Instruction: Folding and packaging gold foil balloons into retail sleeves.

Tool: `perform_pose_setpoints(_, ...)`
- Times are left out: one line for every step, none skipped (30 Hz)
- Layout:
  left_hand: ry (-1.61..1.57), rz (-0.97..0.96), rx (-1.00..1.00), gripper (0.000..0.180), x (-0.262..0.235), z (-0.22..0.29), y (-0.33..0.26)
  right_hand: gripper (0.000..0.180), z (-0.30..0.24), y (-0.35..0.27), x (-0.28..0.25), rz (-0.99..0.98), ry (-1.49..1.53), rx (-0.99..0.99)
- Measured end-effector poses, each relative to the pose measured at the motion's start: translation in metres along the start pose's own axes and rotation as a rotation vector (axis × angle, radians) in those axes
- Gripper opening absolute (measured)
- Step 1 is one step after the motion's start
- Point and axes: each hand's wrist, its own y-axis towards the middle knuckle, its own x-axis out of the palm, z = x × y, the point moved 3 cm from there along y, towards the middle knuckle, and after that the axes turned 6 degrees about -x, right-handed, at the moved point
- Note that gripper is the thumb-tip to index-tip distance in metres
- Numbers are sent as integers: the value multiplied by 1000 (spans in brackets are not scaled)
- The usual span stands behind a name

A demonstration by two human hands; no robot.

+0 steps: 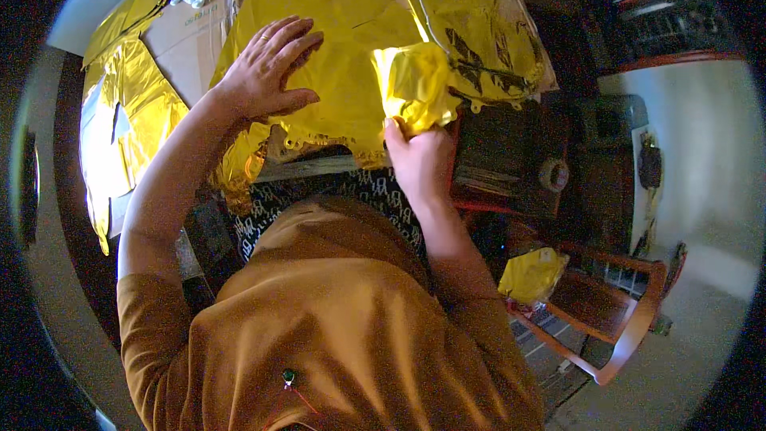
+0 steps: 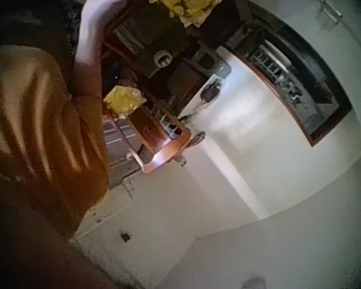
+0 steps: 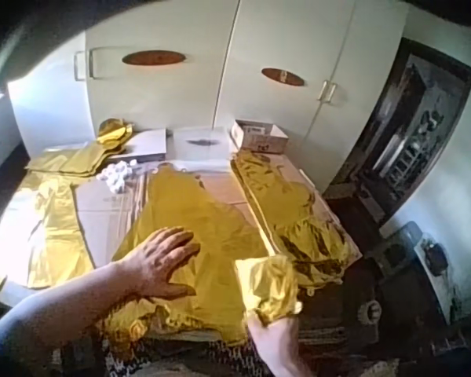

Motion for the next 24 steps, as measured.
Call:
perform_pose_setpoints(10, 2, -2, 84, 0, 0, 0, 27, -6, -3, 2, -15, -42, 53)
perform_pose_setpoints(5, 11, 1, 79, -1, 1, 0, 25, -15, -1, 2, 53, -50, -145)
perform_pose_setpoints(1, 19, 4, 75, -1, 1, 0, 25, -29, -1, 0, 97, -131, -248)
perform_pose_setpoints(-4, 28, 7, 70, -1, 0, -1, 29, -35, -1, 4, 111, -215, -379)
perform_pose_setpoints(24, 18, 5, 64, 1, 0, 0, 32, -39, -2, 7, 128, -300, -508)
perform_pose_setpoints(52, 8, 3, 59, 3, -2, 0, 36, -44, -5, 11, 72, -323, -531)
perform_pose_setpoints(80, -2, 1, 54, 5, -3, 0, 37, -47, -6, 14, -32, -298, -560)
perform_pose_setpoints(70, 5, 3, 51, 4, -2, 1, 41, -45, -8, 20, -33, -297, -635)
perform_pose_setpoints(60, 12, 4, 49, 3, 0, 1, 45, -45, -9, 24, -35, -296, -710)
perform_pose_setpoints(49, 20, 5, 47, 2, 1, 2, 42, -43, -11, 24, -78, -311, -719)
perform_pose_setpoints(52, 20, 3, 47, 1, 2, 2, 41, -48, -8, 21, -131, -246, -721)
perform_pose_setpoints(56, 20, 0, 47, 0, 2, 1, 41, -53, -5, 16, -185, -181, -722)
perform_pose_setpoints(60, 19, -3, 47, 0, 2, 0, 40, -54, -2, 13, -238, -116, -722)
perform_pose_setpoints(65, 19, -5, 46, 0, 2, 0, 40, -52, 0, 6, -311, -27, -719)
perform_pose_setpoints(70, 19, -7, 46, 2, 1, 0, 39, -44, 4, -1, -300, 42, -698)
perform_pose_setpoints(75, 19, -9, 46, 2, 1, 0, 37, -32, 10, -5, -289, 111, -678)
perform_pose_setpoints(74, 17, -8, 45, 2, 1, 0, 36, -25, 16, -6, -277, 181, -655)
perform_pose_setpoints(73, 14, -7, 45, 2, 1, 1, 31, -19, 23, -5, -167, 171, -610)
perform_pose_setpoints(73, 12, -7, 45, 2, 2, 1, 29, -15, 27, -10, -161, 67, -588)
perform_pose_setpoints(71, 16, -4, 45, 2, 1, 1, 30, -13, 32, -8, -185, -32, -634)
perform_pose_setpoints(70, 19, -2, 44, 3, 1, 2, 32, -10, 37, -4, -209, -132, -678)
perform_pose_setpoints(69, 22, 0, 44, 3, 1, 2, 35, -11, 39, -2, -244, -175, -693)
perform_pose_setpoints(63, 24, 0, 44, 3, 1, 1, 38, -13, 40, 4, -280, -213, -712)
perform_pose_setpoints(58, 26, -1, 45, 4, 0, 1, 41, -14, 41, 9, -315, -251, -731)
